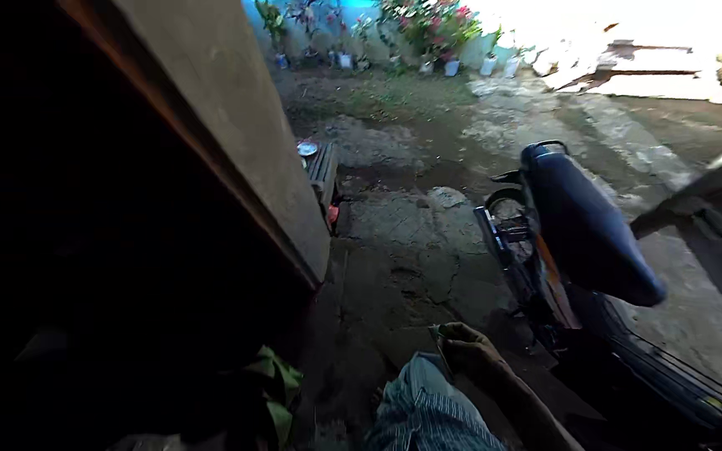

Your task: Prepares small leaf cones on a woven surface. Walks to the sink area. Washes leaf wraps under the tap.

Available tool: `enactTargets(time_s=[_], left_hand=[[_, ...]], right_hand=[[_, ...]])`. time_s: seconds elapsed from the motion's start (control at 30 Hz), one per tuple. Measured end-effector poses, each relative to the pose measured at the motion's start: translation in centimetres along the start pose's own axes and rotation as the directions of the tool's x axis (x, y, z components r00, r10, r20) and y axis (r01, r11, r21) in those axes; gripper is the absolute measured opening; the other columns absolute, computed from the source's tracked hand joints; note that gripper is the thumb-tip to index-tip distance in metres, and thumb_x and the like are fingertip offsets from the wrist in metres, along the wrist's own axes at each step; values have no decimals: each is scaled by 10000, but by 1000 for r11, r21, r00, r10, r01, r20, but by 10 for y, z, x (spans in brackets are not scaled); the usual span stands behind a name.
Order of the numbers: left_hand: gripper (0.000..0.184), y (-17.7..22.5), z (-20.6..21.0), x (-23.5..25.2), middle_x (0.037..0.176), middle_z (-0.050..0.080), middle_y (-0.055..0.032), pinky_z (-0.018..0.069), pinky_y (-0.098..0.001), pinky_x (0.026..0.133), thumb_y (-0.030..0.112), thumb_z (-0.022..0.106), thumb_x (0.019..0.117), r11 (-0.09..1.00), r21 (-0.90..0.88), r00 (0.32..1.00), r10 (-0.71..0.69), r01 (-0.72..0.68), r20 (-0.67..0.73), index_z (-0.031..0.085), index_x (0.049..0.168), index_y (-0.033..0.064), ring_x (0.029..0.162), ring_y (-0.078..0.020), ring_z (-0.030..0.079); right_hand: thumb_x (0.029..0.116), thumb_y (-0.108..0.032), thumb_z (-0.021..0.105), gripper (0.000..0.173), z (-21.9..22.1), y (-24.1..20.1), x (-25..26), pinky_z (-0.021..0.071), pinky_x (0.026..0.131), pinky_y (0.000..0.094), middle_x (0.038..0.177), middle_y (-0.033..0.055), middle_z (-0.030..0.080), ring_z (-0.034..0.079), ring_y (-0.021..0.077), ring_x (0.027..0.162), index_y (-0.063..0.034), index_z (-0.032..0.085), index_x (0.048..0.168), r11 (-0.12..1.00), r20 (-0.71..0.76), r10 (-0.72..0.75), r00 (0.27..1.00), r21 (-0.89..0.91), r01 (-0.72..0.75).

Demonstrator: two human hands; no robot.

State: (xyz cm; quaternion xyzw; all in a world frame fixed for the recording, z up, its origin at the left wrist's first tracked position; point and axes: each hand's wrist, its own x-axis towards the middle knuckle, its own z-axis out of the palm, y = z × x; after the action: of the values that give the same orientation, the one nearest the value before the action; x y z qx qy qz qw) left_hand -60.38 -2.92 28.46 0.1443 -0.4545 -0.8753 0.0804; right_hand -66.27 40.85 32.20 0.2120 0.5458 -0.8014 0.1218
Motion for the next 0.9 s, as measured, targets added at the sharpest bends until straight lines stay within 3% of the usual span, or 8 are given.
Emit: enactTargets(time_s=[0.07,0.23,0.37,0.5,0.63,0.7,0.77,0.9], left_hand=[[190,16,26,24,890,717,35,623,-304,712,320,538,1006,999,36,975,8,0,-220,651,1039,171,813,-74,701],[227,24,28,77,843,732,-12,630,-311,675,114,420,979,991,-133,893,-40,-22,-449,646,993,128,766,-101,719],[221,31,31,127,822,694,-6,613,-298,665,83,377,1010,998,-61,763,-22,-22,-646,596,1033,96,746,-90,693],[259,59,42,174,843,689,-2,610,-285,693,112,340,1062,987,-45,618,59,-151,-784,597,1075,82,766,-80,682],[238,95,45,196,870,670,-4,582,-249,722,104,370,1086,980,-6,371,70,-199,-926,601,1109,51,782,-57,654],[247,109,38,202,850,656,7,575,-243,706,123,350,1092,959,-51,292,35,-281,-956,591,1094,71,769,-52,646],[262,111,17,206,825,669,8,582,-259,688,119,340,1067,909,-87,279,33,-408,-960,599,1054,91,752,-62,657],[236,115,-34,217,884,674,-11,578,-290,716,161,391,1067,872,-84,244,42,-483,-969,599,1138,75,793,-90,655]], right_hand=[[912,22,606,273,30,-4,34,600,751,388,1003,135,699,680,200,837,8,651,1181,998,31,44,999,-55,-42],[899,8,603,280,100,-19,142,608,694,358,980,134,699,682,179,782,1,652,1175,984,167,120,979,-151,-95],[906,-30,627,273,171,-29,236,616,719,381,1004,137,713,699,201,819,0,652,1176,935,376,196,906,-351,-57],[904,-77,653,315,262,-47,303,613,777,429,1060,147,717,703,244,903,-17,654,1213,823,614,362,701,-563,68],[879,-72,672,313,355,-39,355,619,772,371,1011,94,732,709,187,886,-7,673,1186,725,761,485,431,-625,289],[870,-44,658,306,406,-36,361,624,765,372,1002,100,732,714,194,882,11,672,1171,684,760,541,359,-647,338],[881,-49,639,309,454,-25,363,620,751,382,1014,111,725,707,207,886,3,667,1184,662,750,587,304,-661,354],[928,-88,613,341,536,22,368,616,831,395,1119,108,714,701,192,976,0,638,1256,668,758,584,290,-652,358]])
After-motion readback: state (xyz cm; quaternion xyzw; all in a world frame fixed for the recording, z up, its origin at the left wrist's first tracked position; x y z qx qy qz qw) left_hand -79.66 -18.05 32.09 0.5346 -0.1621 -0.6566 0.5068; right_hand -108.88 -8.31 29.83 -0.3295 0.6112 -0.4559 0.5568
